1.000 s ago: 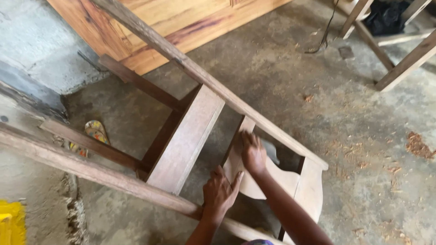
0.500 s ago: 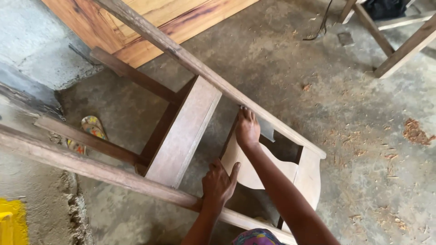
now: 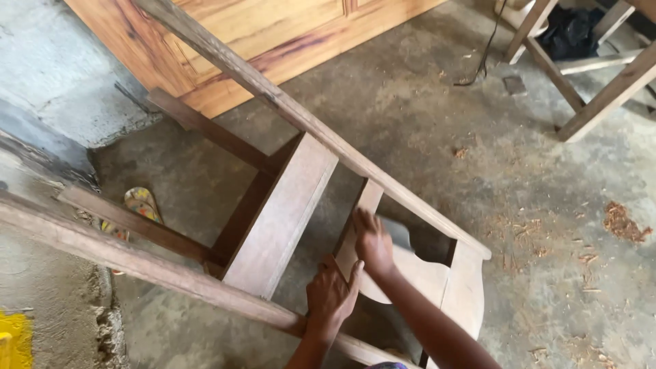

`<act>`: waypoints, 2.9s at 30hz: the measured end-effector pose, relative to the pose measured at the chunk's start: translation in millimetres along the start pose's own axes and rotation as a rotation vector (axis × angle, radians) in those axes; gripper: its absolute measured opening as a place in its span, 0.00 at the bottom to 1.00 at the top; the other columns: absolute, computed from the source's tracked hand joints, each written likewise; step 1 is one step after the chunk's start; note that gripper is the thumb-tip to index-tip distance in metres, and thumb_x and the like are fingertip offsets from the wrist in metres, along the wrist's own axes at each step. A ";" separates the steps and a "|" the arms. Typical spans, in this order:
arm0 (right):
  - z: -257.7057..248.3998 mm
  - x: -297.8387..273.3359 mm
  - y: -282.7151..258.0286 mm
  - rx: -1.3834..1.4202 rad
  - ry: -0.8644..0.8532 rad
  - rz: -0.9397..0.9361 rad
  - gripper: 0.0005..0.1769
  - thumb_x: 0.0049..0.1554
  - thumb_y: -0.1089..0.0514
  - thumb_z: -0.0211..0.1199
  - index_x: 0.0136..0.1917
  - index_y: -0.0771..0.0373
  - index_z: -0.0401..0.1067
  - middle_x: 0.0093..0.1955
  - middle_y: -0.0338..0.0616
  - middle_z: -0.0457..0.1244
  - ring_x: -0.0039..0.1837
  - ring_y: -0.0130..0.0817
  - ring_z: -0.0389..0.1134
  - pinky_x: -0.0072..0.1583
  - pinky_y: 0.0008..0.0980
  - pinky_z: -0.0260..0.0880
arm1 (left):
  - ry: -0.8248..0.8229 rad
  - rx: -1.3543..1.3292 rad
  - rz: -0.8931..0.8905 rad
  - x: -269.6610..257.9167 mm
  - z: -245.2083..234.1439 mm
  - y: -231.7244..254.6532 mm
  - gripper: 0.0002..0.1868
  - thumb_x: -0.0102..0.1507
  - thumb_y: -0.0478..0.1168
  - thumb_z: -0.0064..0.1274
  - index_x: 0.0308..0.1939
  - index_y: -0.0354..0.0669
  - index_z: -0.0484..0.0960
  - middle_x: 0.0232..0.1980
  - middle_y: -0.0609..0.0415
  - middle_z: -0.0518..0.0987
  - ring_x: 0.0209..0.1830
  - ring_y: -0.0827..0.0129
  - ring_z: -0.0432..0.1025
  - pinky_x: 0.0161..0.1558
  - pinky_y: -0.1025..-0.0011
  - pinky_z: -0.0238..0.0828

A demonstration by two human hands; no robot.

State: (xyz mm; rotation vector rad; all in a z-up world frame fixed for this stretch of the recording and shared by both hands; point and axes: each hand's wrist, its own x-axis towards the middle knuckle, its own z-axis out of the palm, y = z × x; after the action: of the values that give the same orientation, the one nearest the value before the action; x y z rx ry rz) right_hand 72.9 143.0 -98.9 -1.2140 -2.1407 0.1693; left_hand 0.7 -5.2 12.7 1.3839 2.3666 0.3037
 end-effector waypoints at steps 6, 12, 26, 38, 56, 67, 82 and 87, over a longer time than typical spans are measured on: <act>2.5 31.6 18.0 0.004 0.046 0.015 0.23 0.58 0.66 0.58 0.67 0.63 0.73 0.65 0.51 0.66 0.66 0.51 0.68 0.58 0.45 0.77 | 0.000 -0.006 -0.001 -2.0 8.4 -3.8 0.41 0.67 0.71 0.36 0.56 0.33 0.70 0.48 0.32 0.77 0.42 0.42 0.78 0.43 0.50 0.77; -34.1 -20.2 -19.2 0.073 -0.093 0.036 0.29 0.53 0.68 0.56 0.68 0.63 0.71 0.69 0.53 0.64 0.65 0.52 0.67 0.58 0.44 0.73 | -0.023 -0.029 -0.021 6.3 7.3 -5.2 0.40 0.67 0.71 0.36 0.58 0.33 0.69 0.51 0.31 0.76 0.45 0.41 0.77 0.46 0.49 0.76; -98.1 -126.2 -85.3 0.284 -0.079 -0.203 0.31 0.51 0.71 0.58 0.69 0.70 0.68 0.72 0.55 0.61 0.72 0.52 0.64 0.68 0.42 0.68 | 0.742 0.471 0.477 -45.6 -128.6 -111.7 0.30 0.64 0.57 0.54 0.56 0.34 0.81 0.58 0.35 0.77 0.58 0.42 0.72 0.72 0.43 0.55; -50.1 -103.6 -55.2 0.174 -0.019 0.060 0.29 0.55 0.72 0.54 0.69 0.67 0.70 0.70 0.57 0.63 0.66 0.56 0.65 0.58 0.46 0.71 | 0.827 0.456 0.542 -39.9 -116.6 -119.3 0.23 0.62 0.53 0.53 0.49 0.36 0.84 0.60 0.34 0.77 0.56 0.46 0.73 0.69 0.49 0.58; -19.4 -32.2 -19.5 0.099 0.110 0.093 0.27 0.54 0.72 0.53 0.67 0.70 0.72 0.65 0.58 0.64 0.64 0.56 0.65 0.63 0.48 0.70 | 0.786 0.484 0.570 -37.6 -114.2 -123.1 0.27 0.62 0.54 0.50 0.56 0.40 0.84 0.64 0.36 0.76 0.55 0.45 0.71 0.66 0.50 0.58; -34.0 -33.8 -32.0 0.188 0.199 -0.013 0.23 0.58 0.64 0.61 0.67 0.68 0.71 0.64 0.58 0.65 0.63 0.55 0.67 0.62 0.48 0.71 | 0.779 0.490 0.558 -35.6 -113.7 -124.1 0.26 0.61 0.55 0.50 0.54 0.40 0.85 0.63 0.36 0.76 0.55 0.46 0.71 0.66 0.51 0.58; -5.8 3.0 -2.8 0.101 0.218 0.135 0.28 0.55 0.71 0.53 0.69 0.66 0.69 0.68 0.55 0.65 0.70 0.56 0.65 0.72 0.49 0.65 | 0.786 0.500 0.554 -36.4 -114.1 -122.3 0.25 0.62 0.53 0.49 0.53 0.40 0.86 0.63 0.36 0.77 0.55 0.47 0.72 0.66 0.51 0.59; -20.5 -44.5 -24.0 0.157 0.163 0.134 0.32 0.53 0.73 0.52 0.72 0.69 0.68 0.71 0.60 0.62 0.70 0.59 0.63 0.71 0.51 0.64 | 0.802 0.493 0.553 -35.2 -115.7 -120.7 0.25 0.61 0.53 0.49 0.53 0.40 0.86 0.63 0.36 0.77 0.55 0.47 0.72 0.66 0.51 0.58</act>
State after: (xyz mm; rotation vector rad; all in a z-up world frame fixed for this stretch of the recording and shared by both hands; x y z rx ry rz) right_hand 83.6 89.6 -94.6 -1.2353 -1.8717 0.2811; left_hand -128.3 -94.5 80.3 2.5451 2.7112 0.5238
